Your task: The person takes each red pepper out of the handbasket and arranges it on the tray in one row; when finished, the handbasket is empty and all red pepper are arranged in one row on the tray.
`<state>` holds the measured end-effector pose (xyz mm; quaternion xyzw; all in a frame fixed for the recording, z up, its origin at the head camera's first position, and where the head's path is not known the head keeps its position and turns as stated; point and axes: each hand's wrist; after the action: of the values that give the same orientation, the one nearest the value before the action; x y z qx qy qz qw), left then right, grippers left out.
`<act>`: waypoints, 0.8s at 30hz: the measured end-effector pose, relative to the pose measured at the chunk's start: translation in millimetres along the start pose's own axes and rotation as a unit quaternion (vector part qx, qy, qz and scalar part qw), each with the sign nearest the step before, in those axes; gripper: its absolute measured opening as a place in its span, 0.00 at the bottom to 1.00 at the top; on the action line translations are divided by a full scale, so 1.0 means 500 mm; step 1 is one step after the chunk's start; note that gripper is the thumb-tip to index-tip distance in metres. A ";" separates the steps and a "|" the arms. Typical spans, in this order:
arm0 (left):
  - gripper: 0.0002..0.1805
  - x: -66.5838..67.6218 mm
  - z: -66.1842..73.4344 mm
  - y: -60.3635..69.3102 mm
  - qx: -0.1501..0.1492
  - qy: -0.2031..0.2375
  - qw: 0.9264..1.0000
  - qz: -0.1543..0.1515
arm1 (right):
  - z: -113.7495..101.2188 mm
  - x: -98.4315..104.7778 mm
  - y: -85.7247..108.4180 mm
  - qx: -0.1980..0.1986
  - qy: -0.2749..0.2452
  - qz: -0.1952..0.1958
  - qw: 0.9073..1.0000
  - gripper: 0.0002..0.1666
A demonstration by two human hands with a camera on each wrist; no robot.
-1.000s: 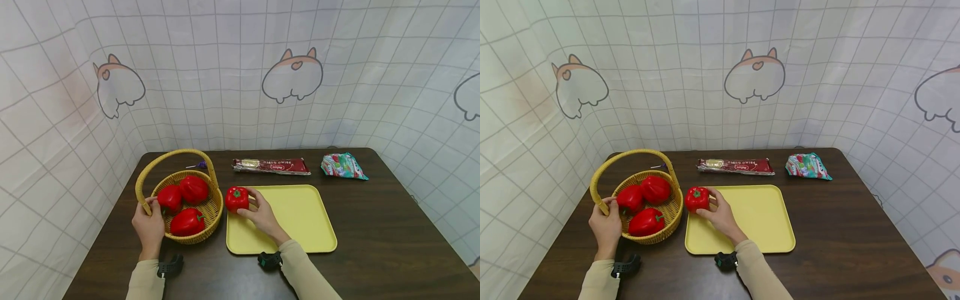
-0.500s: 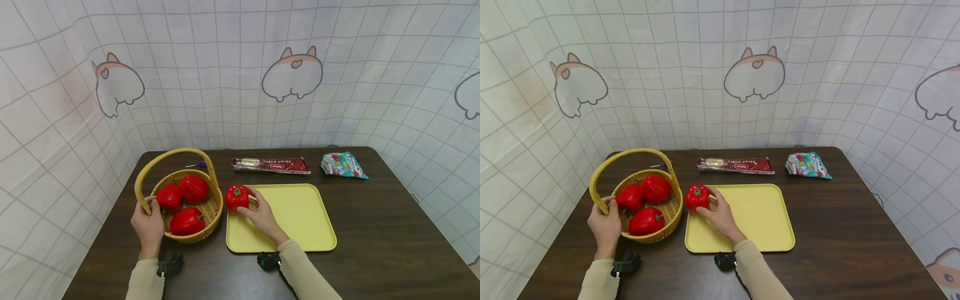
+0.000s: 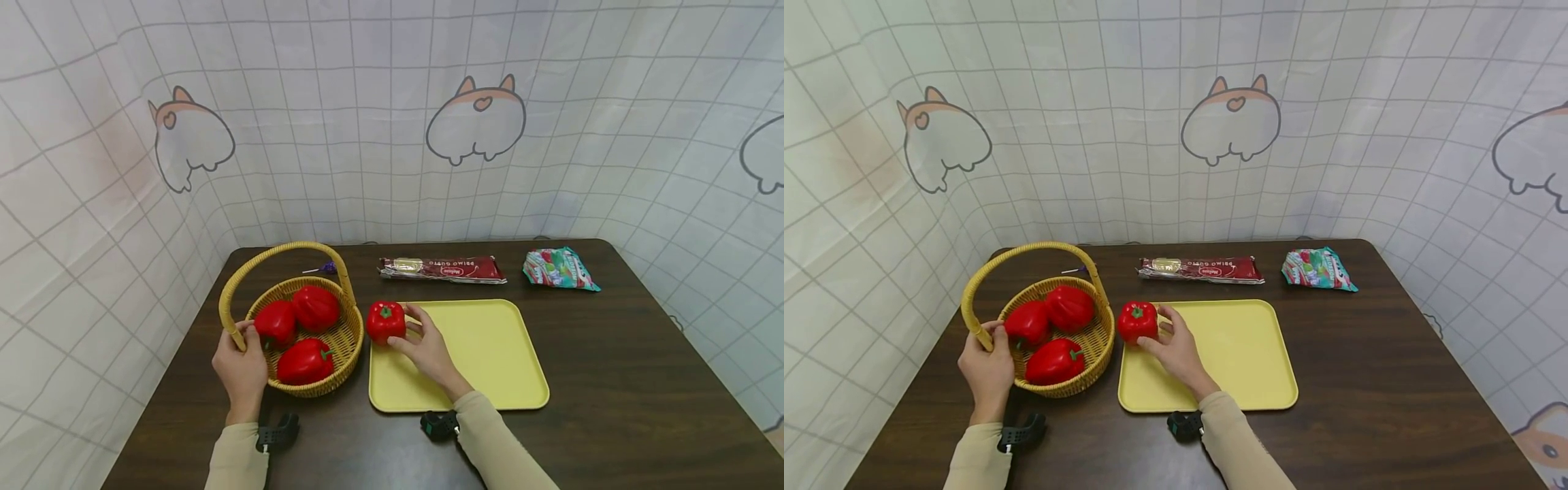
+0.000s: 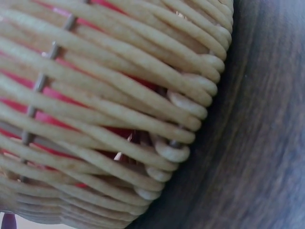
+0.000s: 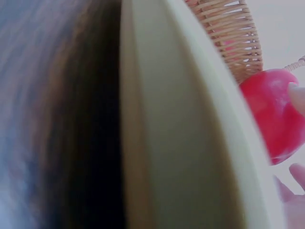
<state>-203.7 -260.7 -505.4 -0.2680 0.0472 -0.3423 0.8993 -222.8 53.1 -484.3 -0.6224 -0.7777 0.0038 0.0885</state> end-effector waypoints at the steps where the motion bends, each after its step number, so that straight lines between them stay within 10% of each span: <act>1: 0.08 0.000 0.000 0.000 0.000 -0.001 1.000 0.001 | -0.005 0.001 0.002 0.003 0.012 0.013 1.000 0.43; 13: 0.08 0.003 0.009 -0.002 -0.002 -0.006 1.000 0.010 | -0.080 -0.010 0.024 0.176 0.114 0.167 0.963 0.24; 24: 0.07 0.004 0.008 0.002 -0.004 -0.003 1.000 0.006 | -0.129 -0.078 0.020 0.174 0.013 0.000 0.985 0.20</act>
<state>-200.6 -259.4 -502.1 -0.2728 0.0472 -0.3361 0.9002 -195.6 10.7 -427.0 -0.5975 -0.7640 0.1312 0.2054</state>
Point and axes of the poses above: each hand's wrist, its own y-axis away from the middle knuckle, its own x-axis out of the back of the hand, z = x × y, and after that the axes turned 5 degrees about y, right-handed
